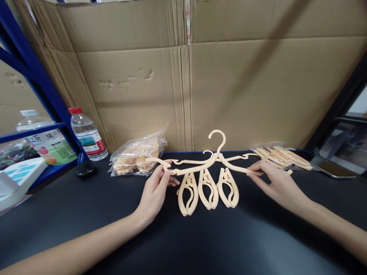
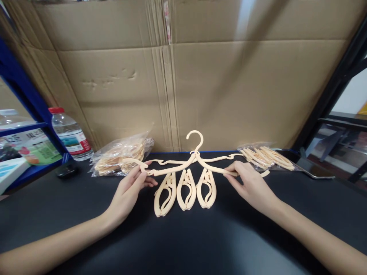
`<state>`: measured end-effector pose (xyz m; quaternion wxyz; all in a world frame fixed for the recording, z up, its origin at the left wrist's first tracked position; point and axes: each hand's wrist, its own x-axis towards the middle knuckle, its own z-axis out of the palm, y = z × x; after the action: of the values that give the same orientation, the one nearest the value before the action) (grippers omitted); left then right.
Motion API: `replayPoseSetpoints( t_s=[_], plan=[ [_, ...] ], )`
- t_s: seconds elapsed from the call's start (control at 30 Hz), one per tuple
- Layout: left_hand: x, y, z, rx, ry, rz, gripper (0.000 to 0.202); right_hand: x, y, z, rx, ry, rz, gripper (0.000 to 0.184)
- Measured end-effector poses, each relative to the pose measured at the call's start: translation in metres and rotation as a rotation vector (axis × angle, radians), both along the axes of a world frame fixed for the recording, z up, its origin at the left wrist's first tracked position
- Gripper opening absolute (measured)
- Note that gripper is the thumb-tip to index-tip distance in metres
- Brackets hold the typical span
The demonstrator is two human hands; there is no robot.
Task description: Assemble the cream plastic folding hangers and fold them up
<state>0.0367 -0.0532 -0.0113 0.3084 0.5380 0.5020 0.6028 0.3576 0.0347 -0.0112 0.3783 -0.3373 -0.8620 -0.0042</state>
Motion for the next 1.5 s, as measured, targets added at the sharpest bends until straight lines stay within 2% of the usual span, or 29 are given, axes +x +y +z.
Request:
replayPoseSetpoints(
  t_s=[0.13, 0.33, 0.67, 0.83, 0.97, 1.27, 1.37, 1.5],
  plan=[
    [0.001, -0.001, 0.001, 0.022, 0.044, 0.015, 0.038, -0.004, -0.004, -0.002, 0.001, -0.021, 0.01, 0.02],
    [0.004, -0.007, 0.003, -0.019, 0.094, 0.025, 0.045, -0.009, -0.008, -0.005, 0.014, -0.017, 0.001, 0.019],
    [0.006, -0.01, 0.002, 0.045, 0.178, -0.043, 0.041, -0.009, -0.009, -0.006, 0.021, 0.016, -0.01, 0.007],
    [0.005, -0.007, 0.001, 0.07, 0.154, -0.072, 0.033, -0.008, -0.008, -0.006, 0.035, -0.03, 0.022, 0.012],
    [0.004, -0.004, 0.002, 0.073, 0.118, -0.014, 0.03, -0.005, -0.004, -0.007, 0.135, -0.11, 0.048, 0.028],
    [0.0, -0.001, -0.002, 0.131, 0.096, 0.017, 0.028, -0.003, -0.014, 0.008, 0.613, -0.148, -0.237, 0.02],
    [0.0, -0.001, -0.002, 0.144, 0.1, 0.018, 0.027, -0.003, -0.017, 0.011, 0.677, -0.166, -0.279, 0.017],
    [0.0, -0.001, -0.002, 0.156, 0.115, 0.019, 0.026, -0.004, -0.018, 0.013, 0.684, -0.218, -0.296, 0.014]
  ],
)
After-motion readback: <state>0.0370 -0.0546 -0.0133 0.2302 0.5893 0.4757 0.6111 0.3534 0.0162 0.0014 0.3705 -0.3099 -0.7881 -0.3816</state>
